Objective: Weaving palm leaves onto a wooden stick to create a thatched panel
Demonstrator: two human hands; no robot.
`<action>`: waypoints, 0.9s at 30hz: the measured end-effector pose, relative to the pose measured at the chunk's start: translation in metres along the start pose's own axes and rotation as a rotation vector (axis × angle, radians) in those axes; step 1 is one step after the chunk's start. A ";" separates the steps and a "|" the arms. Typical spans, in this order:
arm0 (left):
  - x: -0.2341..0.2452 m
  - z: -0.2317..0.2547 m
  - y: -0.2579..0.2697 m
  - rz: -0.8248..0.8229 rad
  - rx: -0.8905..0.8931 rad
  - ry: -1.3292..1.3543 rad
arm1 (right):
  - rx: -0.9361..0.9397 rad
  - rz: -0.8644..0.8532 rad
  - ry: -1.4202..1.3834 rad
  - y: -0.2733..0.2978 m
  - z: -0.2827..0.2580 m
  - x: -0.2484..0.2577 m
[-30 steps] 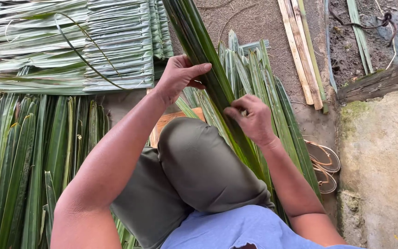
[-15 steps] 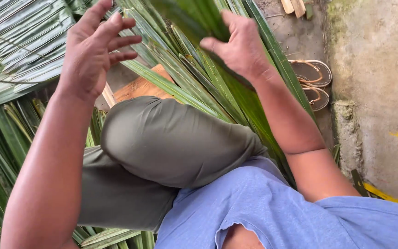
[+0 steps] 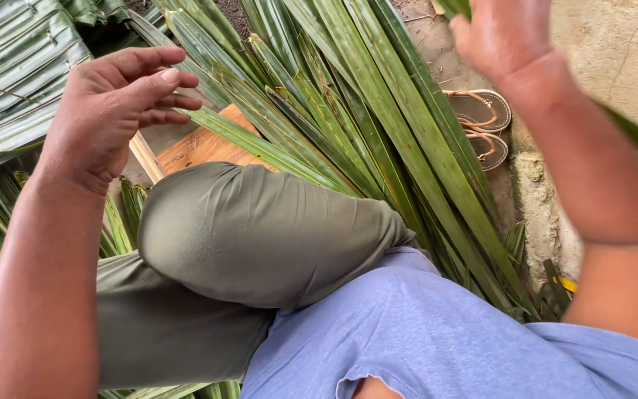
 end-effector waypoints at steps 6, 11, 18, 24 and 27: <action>0.008 -0.004 -0.003 -0.005 0.010 0.000 | 0.095 -0.287 -1.749 0.027 -0.100 -0.040; 0.010 -0.004 0.001 0.005 0.013 -0.028 | 0.149 -0.302 -1.768 0.020 -0.168 -0.149; 0.008 -0.002 0.005 0.001 -0.013 -0.132 | -0.250 -0.191 -0.977 0.009 -0.203 -0.174; 0.006 -0.002 0.004 0.012 -0.011 -0.164 | 0.154 0.257 -0.978 0.034 -0.240 -0.098; 0.001 0.001 0.005 0.034 0.001 -0.188 | -0.103 -0.184 -1.044 0.032 -0.287 -0.147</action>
Point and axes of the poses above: each hand's wrist, its own y-axis away from the middle knuckle, its own x-axis out of the back of the hand, z = x × y, the point moved 1 cm from there along -y, towards the middle knuckle, and after that the axes turned 15 degrees about -z, right-handed, at the moved point
